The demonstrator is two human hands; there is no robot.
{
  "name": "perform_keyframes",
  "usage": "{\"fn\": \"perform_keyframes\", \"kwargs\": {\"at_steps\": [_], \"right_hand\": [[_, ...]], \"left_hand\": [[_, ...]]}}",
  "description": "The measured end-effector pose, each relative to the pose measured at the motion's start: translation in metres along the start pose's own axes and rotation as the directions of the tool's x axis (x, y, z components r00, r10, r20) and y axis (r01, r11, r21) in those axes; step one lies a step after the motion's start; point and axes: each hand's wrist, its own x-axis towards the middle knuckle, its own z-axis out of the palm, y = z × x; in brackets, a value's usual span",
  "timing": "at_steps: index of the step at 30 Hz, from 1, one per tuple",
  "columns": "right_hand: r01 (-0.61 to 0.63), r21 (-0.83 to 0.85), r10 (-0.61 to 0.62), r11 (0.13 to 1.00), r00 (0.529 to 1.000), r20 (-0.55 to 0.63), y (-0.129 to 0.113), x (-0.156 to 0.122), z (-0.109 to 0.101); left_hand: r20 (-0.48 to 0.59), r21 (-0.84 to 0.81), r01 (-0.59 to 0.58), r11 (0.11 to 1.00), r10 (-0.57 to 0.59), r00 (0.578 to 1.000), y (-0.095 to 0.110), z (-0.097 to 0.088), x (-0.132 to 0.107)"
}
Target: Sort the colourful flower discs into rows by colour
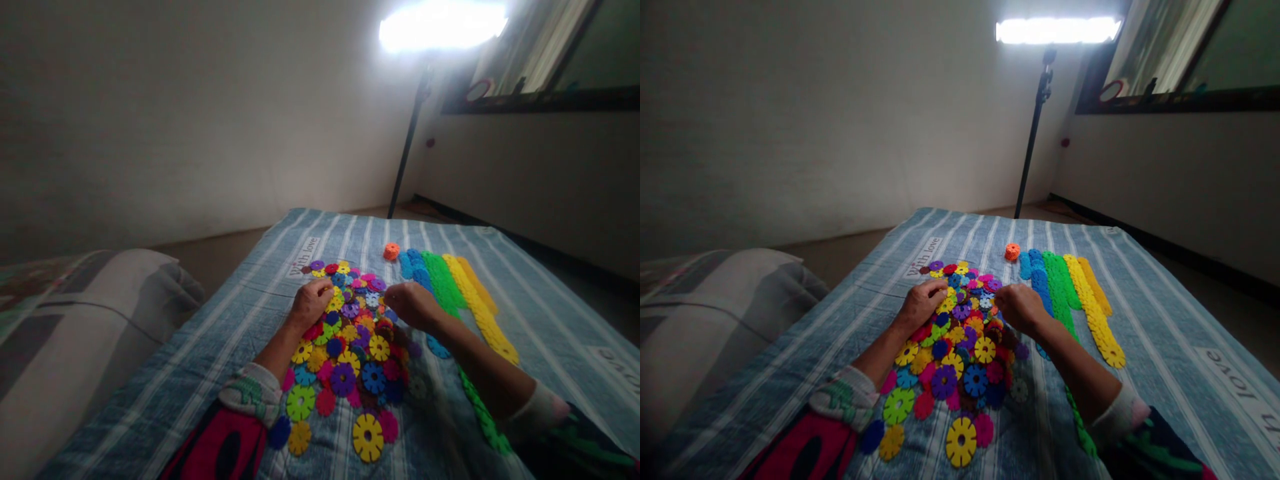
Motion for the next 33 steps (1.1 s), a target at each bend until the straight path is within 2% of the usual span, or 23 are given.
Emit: {"fn": "perform_keyframes", "kwargs": {"at_steps": [6,12,24,33], "right_hand": [[0.032,0.13,-0.04,0.991,0.998,0.057,-0.016,0.026,0.006],[-0.004,0.1,-0.003,0.995,0.997,0.071,-0.022,0.045,0.013],[-0.02,0.043,0.015,0.999,0.993,0.117,-0.037,0.042,0.015],[0.012,0.003,-0.012,1.0,0.997,0.08,-0.047,0.041,0.016]], "left_hand": [[0.005,0.0,-0.007,1.0,0.007,1.0,0.001,0.0,0.0],[-0.007,0.006,-0.021,1.0,0.021,1.0,0.002,0.001,0.0],[-0.009,0.022,-0.005,1.0,0.005,1.0,0.002,0.002,-0.001],[-0.007,0.007,-0.007,1.0,0.007,1.0,0.003,0.001,-0.002]]}}
